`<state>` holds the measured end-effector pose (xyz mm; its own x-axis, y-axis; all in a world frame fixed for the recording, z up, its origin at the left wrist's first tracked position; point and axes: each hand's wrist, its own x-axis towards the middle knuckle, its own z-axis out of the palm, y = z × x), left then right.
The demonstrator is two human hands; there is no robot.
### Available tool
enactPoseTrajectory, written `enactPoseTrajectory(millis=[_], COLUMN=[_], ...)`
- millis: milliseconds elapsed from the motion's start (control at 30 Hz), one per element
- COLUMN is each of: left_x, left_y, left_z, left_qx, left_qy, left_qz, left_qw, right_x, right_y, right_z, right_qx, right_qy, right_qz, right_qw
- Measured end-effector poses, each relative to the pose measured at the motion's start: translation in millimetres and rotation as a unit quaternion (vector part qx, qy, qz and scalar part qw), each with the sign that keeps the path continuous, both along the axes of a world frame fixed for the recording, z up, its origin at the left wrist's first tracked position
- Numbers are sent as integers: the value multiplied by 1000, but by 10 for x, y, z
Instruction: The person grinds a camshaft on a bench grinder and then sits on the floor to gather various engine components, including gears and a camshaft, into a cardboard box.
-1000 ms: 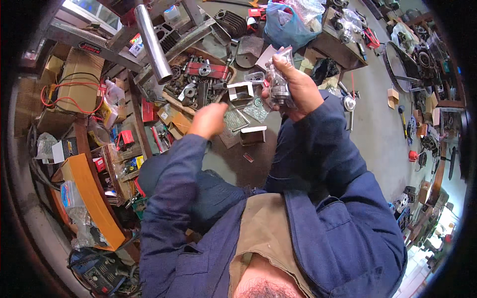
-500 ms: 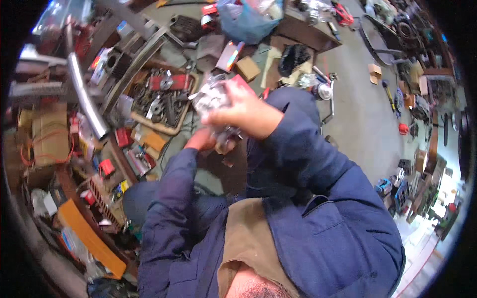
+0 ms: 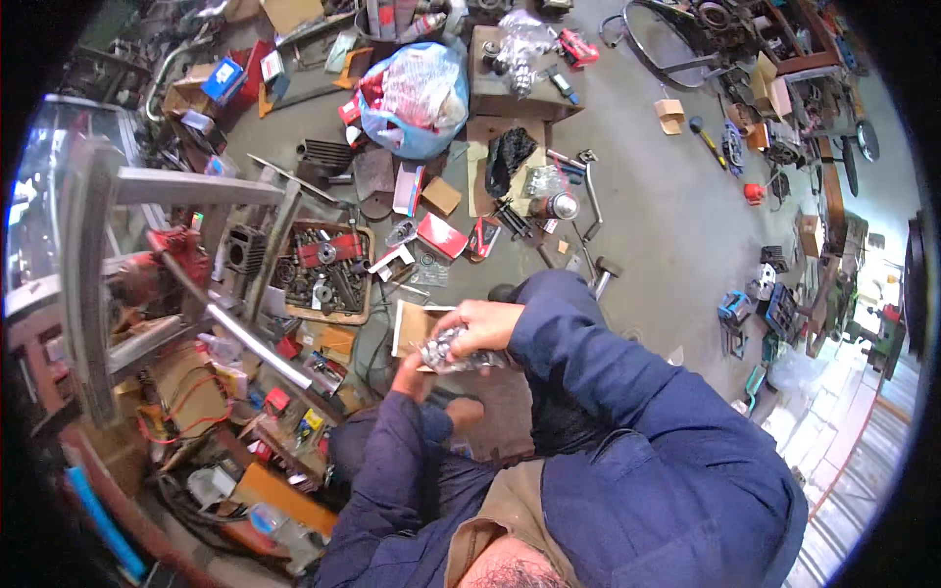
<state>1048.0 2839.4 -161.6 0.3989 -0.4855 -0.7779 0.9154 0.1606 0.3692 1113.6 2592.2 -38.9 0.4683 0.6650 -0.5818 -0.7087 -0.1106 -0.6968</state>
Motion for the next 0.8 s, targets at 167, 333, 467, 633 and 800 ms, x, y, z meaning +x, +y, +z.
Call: enactPoseTrajectory(millis=[167, 333, 467, 633, 800], left_x=[-372, -219, -288, -282, -354], left_y=[76, -148, -433, -947, -1105], left_z=[1214, 3307, 4534, 5368, 5776], left_qx=[63, 110, 94, 124, 4], left_qy=[53, -251, -192, -395, -234], left_qz=[-31, -306, -300, -346, -319], left_qw=[996, 912, 930, 842, 918], right_x=[-681, -1179, -1454, -1631, -1858], right_y=[-26, -209, -378, -462, -455], right_z=[659, 2150, 3312, 4397, 5149], right_qx=[68, -11, -122, -277, -418], right_qy=[135, 108, 16, -138, -277], right_qz=[-10, 5, -96, -195, -232], right_qw=[989, 994, 988, 931, 834])
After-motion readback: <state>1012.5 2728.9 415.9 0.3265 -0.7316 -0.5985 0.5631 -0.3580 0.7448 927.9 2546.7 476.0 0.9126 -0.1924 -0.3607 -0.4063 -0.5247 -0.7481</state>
